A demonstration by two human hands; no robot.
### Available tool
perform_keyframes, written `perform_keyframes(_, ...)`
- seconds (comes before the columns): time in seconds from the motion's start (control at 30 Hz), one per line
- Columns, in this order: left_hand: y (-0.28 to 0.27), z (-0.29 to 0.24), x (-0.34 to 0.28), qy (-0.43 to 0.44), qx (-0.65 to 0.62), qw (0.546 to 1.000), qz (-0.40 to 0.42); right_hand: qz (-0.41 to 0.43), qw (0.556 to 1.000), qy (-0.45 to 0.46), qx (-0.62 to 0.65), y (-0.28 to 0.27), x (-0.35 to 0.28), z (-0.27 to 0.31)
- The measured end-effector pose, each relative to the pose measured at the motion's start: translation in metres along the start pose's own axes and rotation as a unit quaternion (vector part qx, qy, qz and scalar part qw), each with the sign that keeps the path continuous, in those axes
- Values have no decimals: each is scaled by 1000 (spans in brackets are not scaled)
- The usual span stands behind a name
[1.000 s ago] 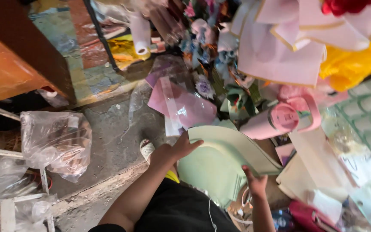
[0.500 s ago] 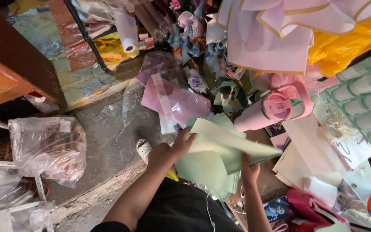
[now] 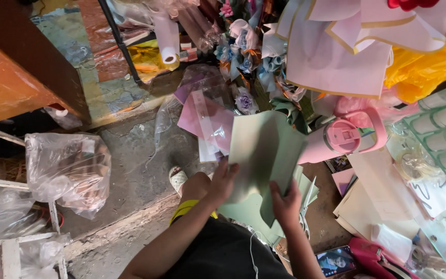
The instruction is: The person folds a sheet of light green paper, then uses scissors to trim the edges. They continue folding and cutting the paper into smaller sections while seated.
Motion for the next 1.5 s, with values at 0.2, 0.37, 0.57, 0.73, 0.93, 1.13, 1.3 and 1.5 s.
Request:
perform_keyframes(0.2,21,-45,-29,25,19,999,-18,74,984,-93,-134,73,0,57)
perform_keyframes(0.37,15,-105,-45,51,-13,999,-12,130,951,-202,-192,104,-18,115)
perform_keyframes(0.57,6,-128,-49,66,42,996,-50,147,931,-239,-236,112,-23,119)
perform_keyframes(0.73,4,-94,-31,58,-50,997,2,62,974,-164,-142,56,-6,95)
perform_keyframes(0.93,20,-99,-40,-102,-22,988,109,153,952,171,201,52,2,-7)
perform_keyframes(1.13,4,-43,-49,-267,-20,962,58,207,893,197,348,71,-5,-36)
perform_keyframes(1.3,6,-34,-25,-134,-81,985,71,156,851,248,436,59,3,-110)
perform_keyframes(1.5,-30,-145,-45,-200,349,912,79,230,786,166,549,72,5,-32)
Point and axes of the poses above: each hand's wrist, its own x-axis towards the middle knuckle, its own y-axis out of the palm, z = x × y, the point moved 10 cm from there along x, towards the middle knuckle, and after that the axes turned 13 degrees about z, right-handed, at the moved point
